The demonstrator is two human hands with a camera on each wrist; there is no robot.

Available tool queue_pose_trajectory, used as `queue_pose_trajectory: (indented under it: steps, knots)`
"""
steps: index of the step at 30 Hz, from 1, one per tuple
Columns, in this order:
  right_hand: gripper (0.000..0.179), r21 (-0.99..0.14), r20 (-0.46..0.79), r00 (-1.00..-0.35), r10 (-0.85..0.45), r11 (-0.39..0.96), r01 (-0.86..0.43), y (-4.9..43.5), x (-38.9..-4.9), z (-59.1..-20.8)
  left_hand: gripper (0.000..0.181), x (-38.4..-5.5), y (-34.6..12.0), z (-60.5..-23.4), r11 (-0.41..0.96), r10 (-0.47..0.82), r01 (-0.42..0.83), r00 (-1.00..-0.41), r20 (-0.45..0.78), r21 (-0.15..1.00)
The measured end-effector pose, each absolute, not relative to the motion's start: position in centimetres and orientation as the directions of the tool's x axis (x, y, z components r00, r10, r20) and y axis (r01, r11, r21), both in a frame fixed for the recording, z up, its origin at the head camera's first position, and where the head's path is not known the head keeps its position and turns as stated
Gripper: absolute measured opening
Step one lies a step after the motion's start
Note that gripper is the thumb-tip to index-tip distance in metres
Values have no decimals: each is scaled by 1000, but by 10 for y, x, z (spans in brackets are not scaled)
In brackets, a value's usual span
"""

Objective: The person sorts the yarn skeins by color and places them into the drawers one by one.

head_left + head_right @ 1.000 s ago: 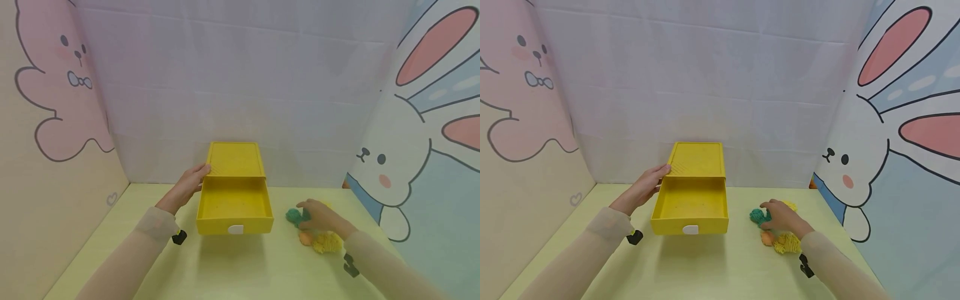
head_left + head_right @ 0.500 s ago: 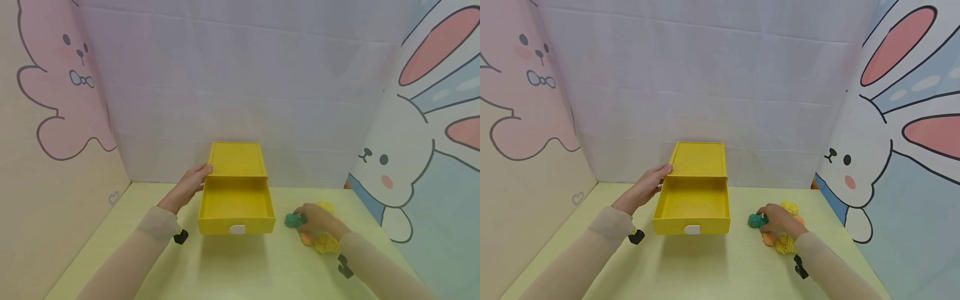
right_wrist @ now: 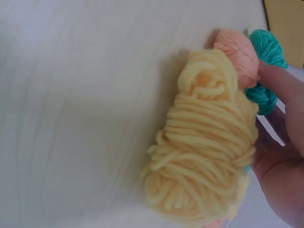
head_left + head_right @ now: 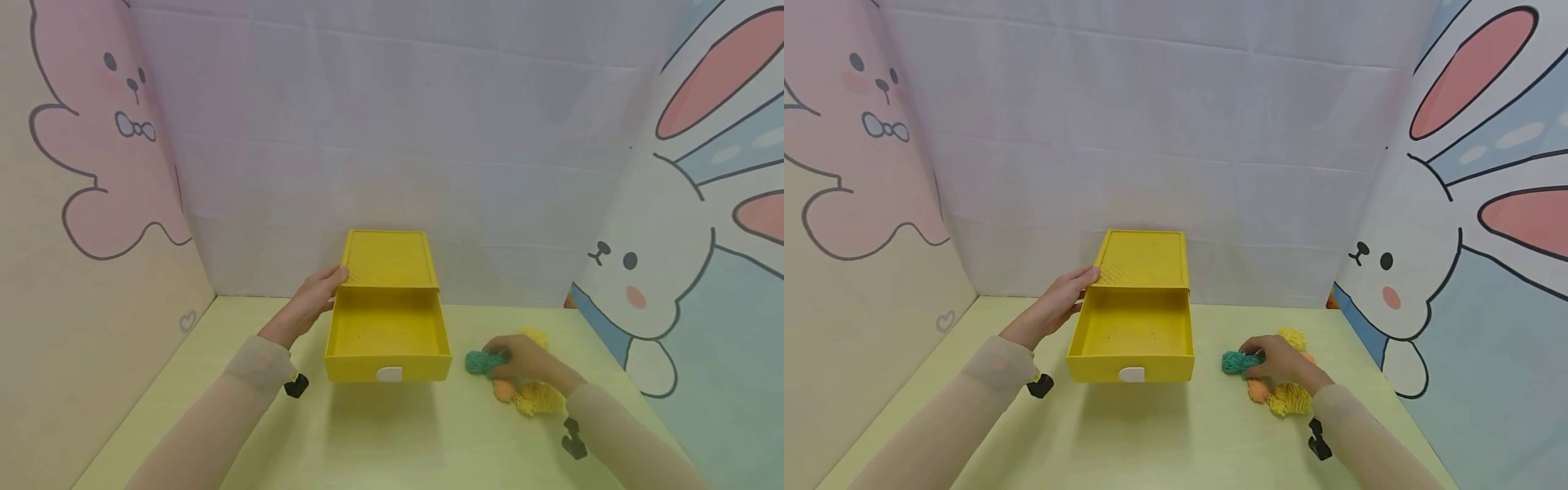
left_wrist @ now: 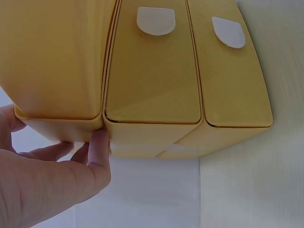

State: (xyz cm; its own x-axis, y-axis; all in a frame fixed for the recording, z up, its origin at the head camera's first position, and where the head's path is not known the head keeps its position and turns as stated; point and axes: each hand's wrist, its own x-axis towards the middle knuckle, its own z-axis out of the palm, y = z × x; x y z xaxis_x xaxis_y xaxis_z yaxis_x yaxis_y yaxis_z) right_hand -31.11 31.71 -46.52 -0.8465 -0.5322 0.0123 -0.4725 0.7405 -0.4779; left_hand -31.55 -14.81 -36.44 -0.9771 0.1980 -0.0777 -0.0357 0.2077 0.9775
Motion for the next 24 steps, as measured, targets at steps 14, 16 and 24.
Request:
queue_pose_trajectory:
  steps: [14, 16, 24]
  knots:
    - [31, -483, 60, -868, -492, 747, -457, 316, -307, -462, 70, -316, -147, -364, 207, 200, -26, -977, -69, 978]
    - [30, -473, 88, -855, -511, 734, -487, 317, -308, -459, 70, -316, -147, -364, 209, 200, -26, -977, -69, 977]
    - [32, -491, 179, -836, -518, 690, -532, 317, -310, -423, 71, -318, -147, -364, 220, 203, -29, -976, -75, 975]
